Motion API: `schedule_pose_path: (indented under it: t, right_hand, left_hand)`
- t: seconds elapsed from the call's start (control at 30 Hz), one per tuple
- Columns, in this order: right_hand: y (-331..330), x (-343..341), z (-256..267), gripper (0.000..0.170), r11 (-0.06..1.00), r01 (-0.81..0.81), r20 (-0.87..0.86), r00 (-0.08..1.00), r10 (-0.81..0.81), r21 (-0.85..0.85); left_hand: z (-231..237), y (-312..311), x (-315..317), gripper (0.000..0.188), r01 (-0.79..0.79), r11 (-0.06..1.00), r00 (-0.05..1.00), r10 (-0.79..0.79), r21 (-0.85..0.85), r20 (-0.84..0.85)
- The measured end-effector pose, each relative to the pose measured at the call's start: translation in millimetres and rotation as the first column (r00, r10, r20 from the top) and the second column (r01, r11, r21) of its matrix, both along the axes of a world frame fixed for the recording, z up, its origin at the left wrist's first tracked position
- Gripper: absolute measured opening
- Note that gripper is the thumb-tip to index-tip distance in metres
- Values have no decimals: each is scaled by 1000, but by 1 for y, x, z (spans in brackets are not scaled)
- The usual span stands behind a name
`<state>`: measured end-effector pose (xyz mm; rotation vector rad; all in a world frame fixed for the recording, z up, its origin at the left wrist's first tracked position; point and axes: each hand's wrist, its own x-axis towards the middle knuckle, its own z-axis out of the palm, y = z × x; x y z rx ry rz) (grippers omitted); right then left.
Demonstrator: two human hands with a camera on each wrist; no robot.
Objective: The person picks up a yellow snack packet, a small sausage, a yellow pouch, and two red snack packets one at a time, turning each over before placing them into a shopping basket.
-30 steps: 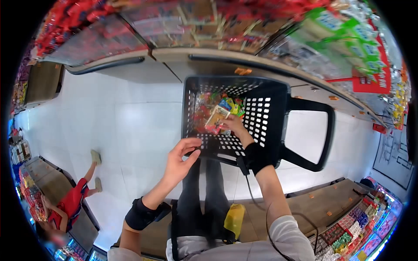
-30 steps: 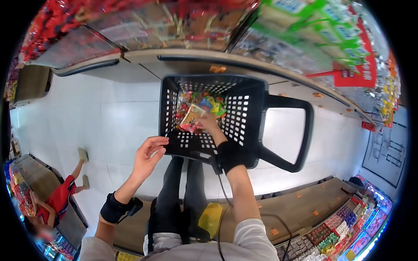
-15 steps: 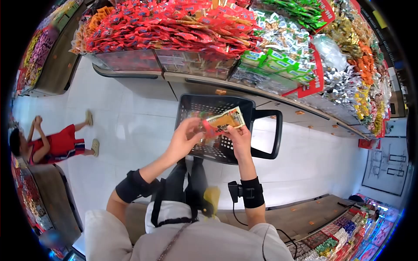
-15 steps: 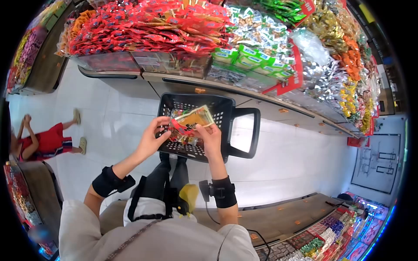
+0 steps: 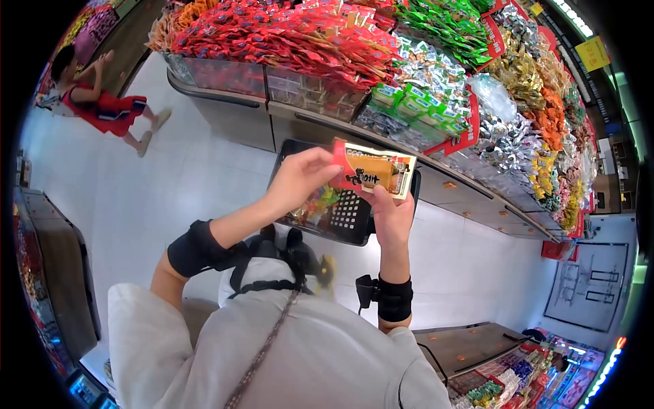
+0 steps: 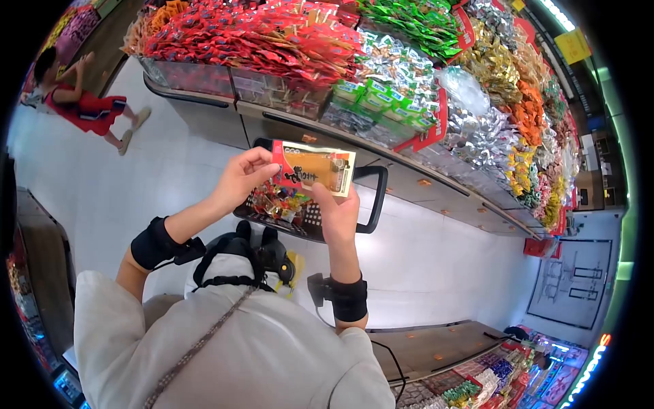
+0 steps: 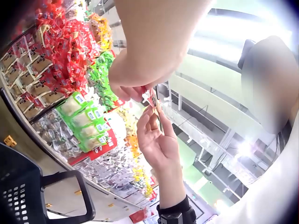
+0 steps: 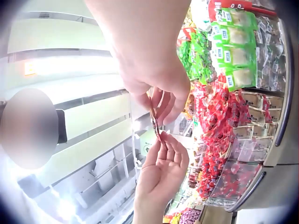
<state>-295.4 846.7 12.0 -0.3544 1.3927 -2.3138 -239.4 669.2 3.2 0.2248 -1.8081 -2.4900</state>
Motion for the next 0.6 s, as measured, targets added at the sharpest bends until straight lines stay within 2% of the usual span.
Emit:
schedule_pose_path:
  t: [0.1,0.2,0.23,0.37,0.47,0.6]
  right_hand:
    - [10,-2,9,25,1000,-6,-29,1000,6,-21]
    - [21,-9,11,24,1000,3,-77,997,-4,-7]
    - [20,-6,21,15,1000,-1,-22,1000,0,-11]
    - [26,0,23,15,987,-155,2,988,155,31]
    - [25,7,23,15,974,-219,18,976,218,61]
    - [21,20,23,15,948,-292,26,956,291,127]
  left_hand:
    - [15,-1,6,7,-1,1000,999,2,-24,33]
    - [26,-3,11,11,8,1000,990,-7,6,-141]
    - [30,-4,13,11,37,999,991,-34,26,-130]
    - [39,-6,14,15,15,999,985,-20,-35,-169]
    - [41,-11,11,17,13,999,994,-18,-51,-110]
    - [41,-14,8,15,7,981,999,-15,-193,-43]
